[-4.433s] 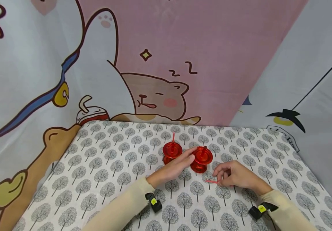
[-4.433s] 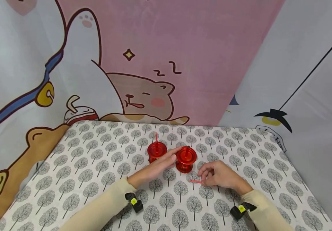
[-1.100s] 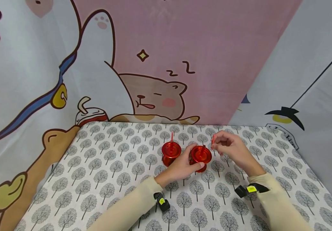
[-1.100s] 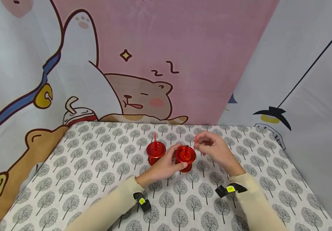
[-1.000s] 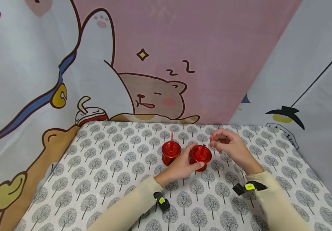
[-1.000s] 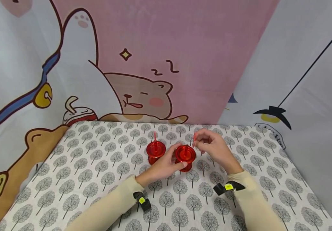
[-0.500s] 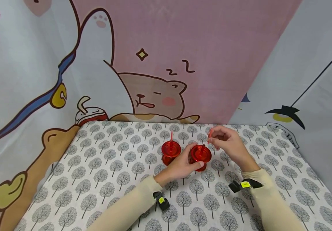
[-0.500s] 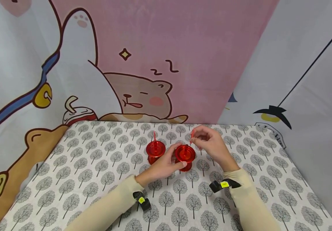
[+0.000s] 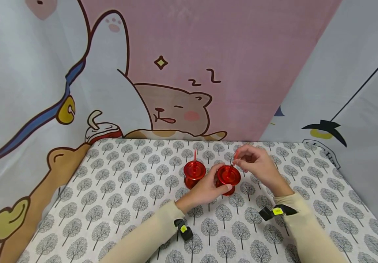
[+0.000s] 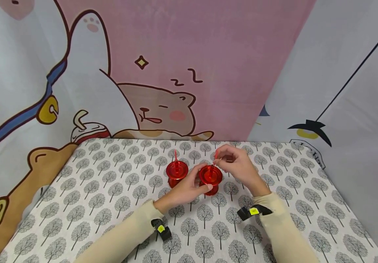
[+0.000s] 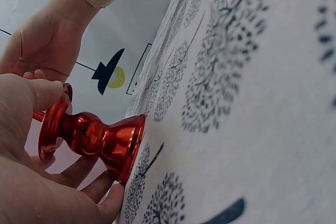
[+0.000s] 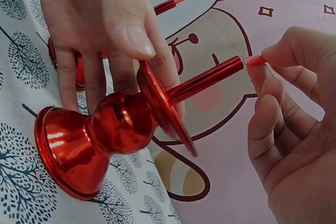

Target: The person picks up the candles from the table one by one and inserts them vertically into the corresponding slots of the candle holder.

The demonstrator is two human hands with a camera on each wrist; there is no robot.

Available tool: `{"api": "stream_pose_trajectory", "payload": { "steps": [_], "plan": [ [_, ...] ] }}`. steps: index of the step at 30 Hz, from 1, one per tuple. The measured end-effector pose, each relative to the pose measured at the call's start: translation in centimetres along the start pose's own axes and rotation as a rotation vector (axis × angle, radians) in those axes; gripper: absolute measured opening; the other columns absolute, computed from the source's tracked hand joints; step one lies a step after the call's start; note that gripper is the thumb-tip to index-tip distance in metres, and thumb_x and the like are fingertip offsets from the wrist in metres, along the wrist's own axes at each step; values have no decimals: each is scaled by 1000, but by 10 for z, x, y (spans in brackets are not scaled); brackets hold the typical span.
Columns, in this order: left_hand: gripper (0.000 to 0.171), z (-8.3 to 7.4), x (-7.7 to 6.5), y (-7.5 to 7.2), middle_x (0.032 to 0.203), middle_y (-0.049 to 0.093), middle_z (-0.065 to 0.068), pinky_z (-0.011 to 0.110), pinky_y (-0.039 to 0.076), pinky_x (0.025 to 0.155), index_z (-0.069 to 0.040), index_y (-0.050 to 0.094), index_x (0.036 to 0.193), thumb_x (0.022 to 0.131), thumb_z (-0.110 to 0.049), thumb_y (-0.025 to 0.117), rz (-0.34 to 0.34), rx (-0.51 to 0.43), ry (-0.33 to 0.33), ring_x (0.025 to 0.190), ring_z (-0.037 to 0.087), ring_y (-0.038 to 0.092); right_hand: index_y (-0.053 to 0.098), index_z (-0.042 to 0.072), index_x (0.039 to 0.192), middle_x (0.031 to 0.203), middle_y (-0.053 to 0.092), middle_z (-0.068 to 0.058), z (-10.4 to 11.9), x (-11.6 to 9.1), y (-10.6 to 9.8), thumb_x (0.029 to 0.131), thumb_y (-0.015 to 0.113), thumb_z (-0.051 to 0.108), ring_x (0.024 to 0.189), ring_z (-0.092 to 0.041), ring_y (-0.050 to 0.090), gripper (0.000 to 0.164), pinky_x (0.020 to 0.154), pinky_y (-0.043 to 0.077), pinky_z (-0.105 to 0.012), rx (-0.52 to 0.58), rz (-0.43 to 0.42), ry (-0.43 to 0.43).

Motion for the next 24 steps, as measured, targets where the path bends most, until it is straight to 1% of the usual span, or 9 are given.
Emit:
{"api": "stream_pose_trajectory", "payload": {
  "steps": [6, 13, 17, 21, 24],
  "plan": [
    [79, 0, 0, 0, 161, 56, 7, 38, 48, 119, -18, 30, 172, 107, -28, 73, 3, 11, 0, 144, 16, 57, 74, 7, 106, 100, 76, -10, -2, 0, 1, 98, 73, -8, 68, -20, 61, 17, 58, 53, -34, -46, -6, 17],
    [77, -2, 0, 1, 160, 57, 7, 34, 47, 118, -18, 31, 172, 107, -26, 72, 8, -3, -1, 143, 15, 57, 75, 8, 104, 100, 74, -10, -2, -1, 2, 95, 73, -7, 73, -20, 62, 17, 62, 53, -30, -66, -3, 36],
    [77, -3, 0, 1, 161, 56, 7, 35, 47, 119, -18, 31, 172, 107, -26, 72, 5, 0, -2, 144, 15, 57, 77, 9, 102, 96, 73, -7, -3, -1, 3, 94, 75, -5, 73, -19, 63, 16, 64, 53, -29, -85, 9, 53],
    [77, -3, 0, 1, 162, 55, 8, 36, 46, 120, -17, 30, 172, 107, -26, 72, 1, 3, -4, 144, 16, 57, 77, 8, 101, 90, 72, -3, -4, 0, 4, 93, 75, -6, 72, -18, 63, 16, 63, 54, -28, -102, 24, 41],
    [77, -3, -1, 1, 162, 56, 7, 38, 46, 120, -17, 30, 172, 107, -27, 72, -3, 12, -7, 144, 16, 57, 77, 8, 99, 91, 71, -3, -4, 1, 5, 92, 74, -8, 72, -18, 63, 17, 63, 55, -27, -105, 35, 16]
  ]
}}
Point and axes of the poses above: each hand's wrist, its own x-axis towards the middle knuckle, its own y-axis out of the palm, z = x × y, the point moved 5 cm from there along x, towards the middle knuckle
